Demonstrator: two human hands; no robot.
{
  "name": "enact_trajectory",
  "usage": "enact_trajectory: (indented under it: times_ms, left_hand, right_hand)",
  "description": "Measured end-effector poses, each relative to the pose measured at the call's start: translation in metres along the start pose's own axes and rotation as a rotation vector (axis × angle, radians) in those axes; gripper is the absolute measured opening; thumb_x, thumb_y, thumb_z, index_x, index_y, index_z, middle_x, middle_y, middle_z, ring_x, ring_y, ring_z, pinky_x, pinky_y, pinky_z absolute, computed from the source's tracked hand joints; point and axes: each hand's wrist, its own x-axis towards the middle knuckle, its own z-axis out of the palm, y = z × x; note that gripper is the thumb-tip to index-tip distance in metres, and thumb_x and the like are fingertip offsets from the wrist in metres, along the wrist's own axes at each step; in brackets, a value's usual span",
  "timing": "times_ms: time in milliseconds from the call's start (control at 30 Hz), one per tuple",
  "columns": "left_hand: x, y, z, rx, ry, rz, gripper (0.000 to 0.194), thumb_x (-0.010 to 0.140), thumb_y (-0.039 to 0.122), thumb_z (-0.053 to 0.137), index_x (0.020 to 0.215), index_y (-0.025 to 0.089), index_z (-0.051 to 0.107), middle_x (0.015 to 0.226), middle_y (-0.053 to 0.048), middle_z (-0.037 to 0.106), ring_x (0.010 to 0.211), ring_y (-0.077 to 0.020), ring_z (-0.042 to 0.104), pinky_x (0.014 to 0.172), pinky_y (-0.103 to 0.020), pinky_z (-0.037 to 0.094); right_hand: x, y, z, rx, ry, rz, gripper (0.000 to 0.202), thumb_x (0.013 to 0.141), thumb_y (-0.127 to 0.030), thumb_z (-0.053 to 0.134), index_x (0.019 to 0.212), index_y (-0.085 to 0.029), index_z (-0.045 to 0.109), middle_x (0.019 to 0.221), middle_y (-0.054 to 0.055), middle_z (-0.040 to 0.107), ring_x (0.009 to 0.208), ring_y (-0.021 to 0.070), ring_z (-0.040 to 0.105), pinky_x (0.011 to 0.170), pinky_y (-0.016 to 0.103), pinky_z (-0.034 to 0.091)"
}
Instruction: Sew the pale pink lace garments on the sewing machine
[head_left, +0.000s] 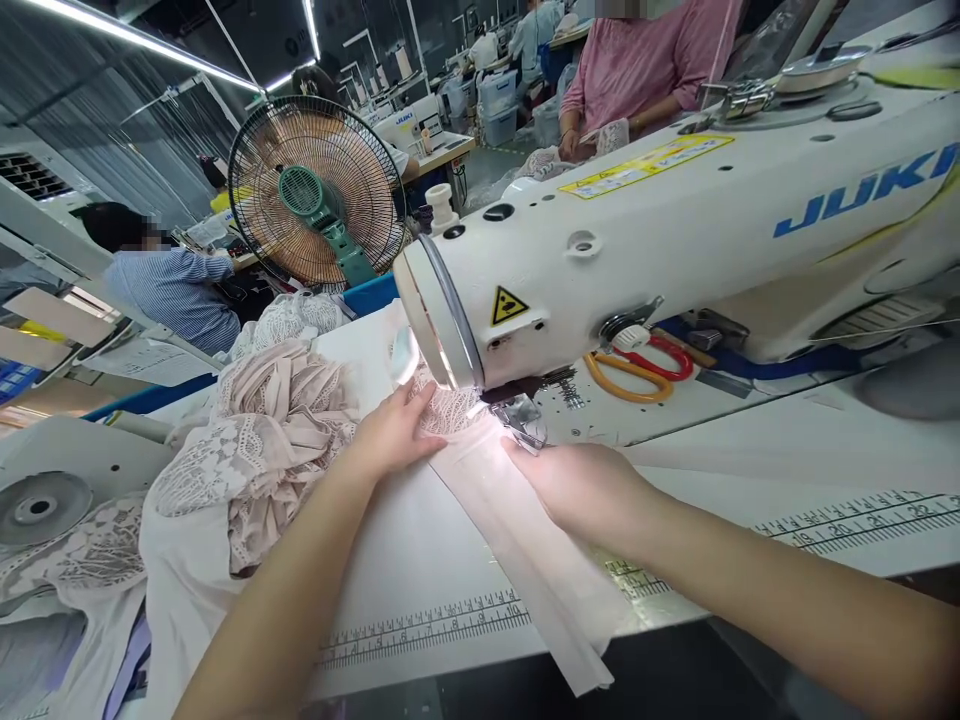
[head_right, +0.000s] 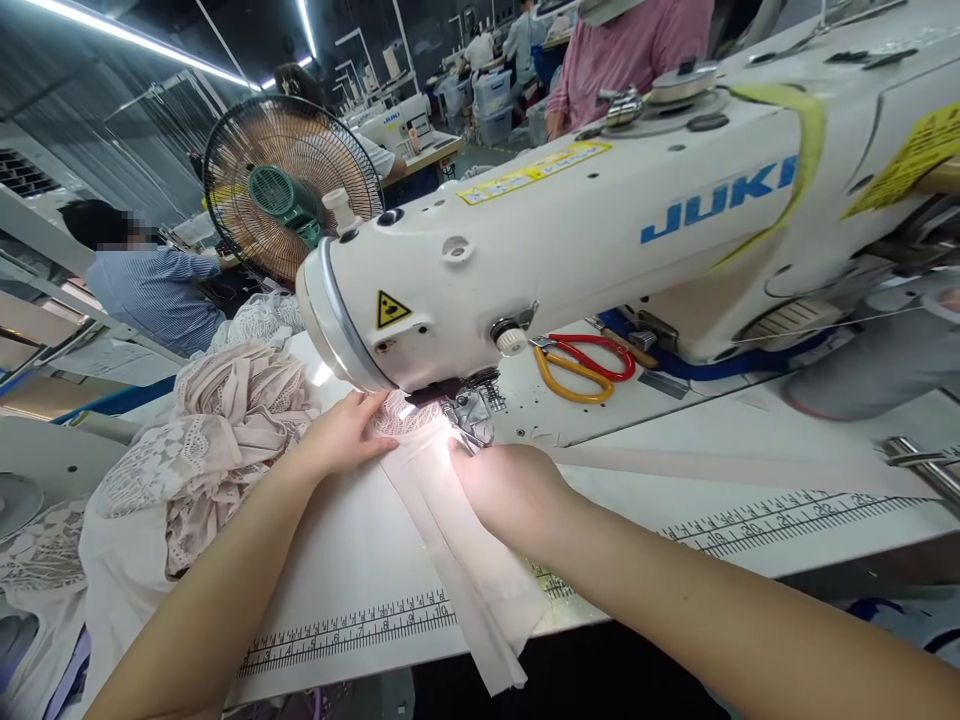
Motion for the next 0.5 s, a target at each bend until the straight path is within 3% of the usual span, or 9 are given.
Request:
enact_trajectory:
  times_ms: [133, 267, 367, 433, 500]
  left_hand:
    - [0.003, -0.003, 0.0, 0.004, 0.021, -0.008, 0.066, 0.078, 0.053, 0.051, 0.136, 0.029, 0.032, 0.132, -0.012, 0.041, 0.109, -0.0304, 0.053, 0.074, -0.034, 0.048]
    - [0.004, 0.0, -0.002, 0.01, 0.065, -0.034, 0.059, 0.08, 0.051, 0.05, 0.132, 0.026, 0.036, 0.125, -0.013, 0.046, 0.107, -0.0309, 0.055, 0.075, -0.036, 0.049]
    - [-0.004, 0.014, -0.002, 0.022, 0.162, -0.032, 0.055, 0.082, 0.043, 0.051, 0.13, 0.021, 0.039, 0.125, -0.016, 0.048, 0.108, -0.0314, 0.054, 0.081, -0.04, 0.048]
    - [-0.016, 0.031, 0.003, 0.0, 0.231, 0.072, 0.05, 0.083, 0.035, 0.052, 0.128, 0.016, 0.041, 0.128, -0.016, 0.047, 0.113, -0.0305, 0.051, 0.087, -0.041, 0.047]
    - [-0.03, 0.051, 0.01, -0.042, 0.259, 0.259, 0.044, 0.085, 0.031, 0.049, 0.124, 0.012, 0.045, 0.127, -0.017, 0.05, 0.113, -0.0282, 0.05, 0.088, -0.039, 0.047]
  right_hand:
    - [-0.013, 0.006, -0.002, -0.107, 0.018, -0.109, 0.07, 0.073, -0.013, 0.051, 0.139, -0.024, 0.034, 0.085, 0.008, 0.065, 0.068, 0.0206, 0.058, 0.048, 0.026, 0.025]
    - [-0.028, 0.014, 0.0, -0.167, 0.01, -0.179, 0.067, 0.07, -0.004, 0.048, 0.133, -0.023, 0.043, 0.08, 0.004, 0.062, 0.065, 0.0176, 0.055, 0.045, 0.026, 0.019]
    - [-0.038, 0.027, 0.009, -0.212, 0.04, -0.23, 0.068, 0.065, -0.001, 0.049, 0.128, -0.026, 0.049, 0.073, 0.002, 0.057, 0.057, 0.0137, 0.048, 0.043, 0.026, 0.015]
    - [-0.043, 0.038, 0.019, -0.241, 0.083, -0.276, 0.068, 0.062, 0.001, 0.05, 0.124, -0.028, 0.053, 0.07, 0.0, 0.052, 0.052, 0.0116, 0.041, 0.042, 0.026, 0.012]
    - [-0.047, 0.05, 0.03, -0.199, 0.179, -0.343, 0.065, 0.061, 0.001, 0.05, 0.118, -0.028, 0.056, 0.068, -0.001, 0.049, 0.049, 0.0106, 0.036, 0.041, 0.026, 0.01]
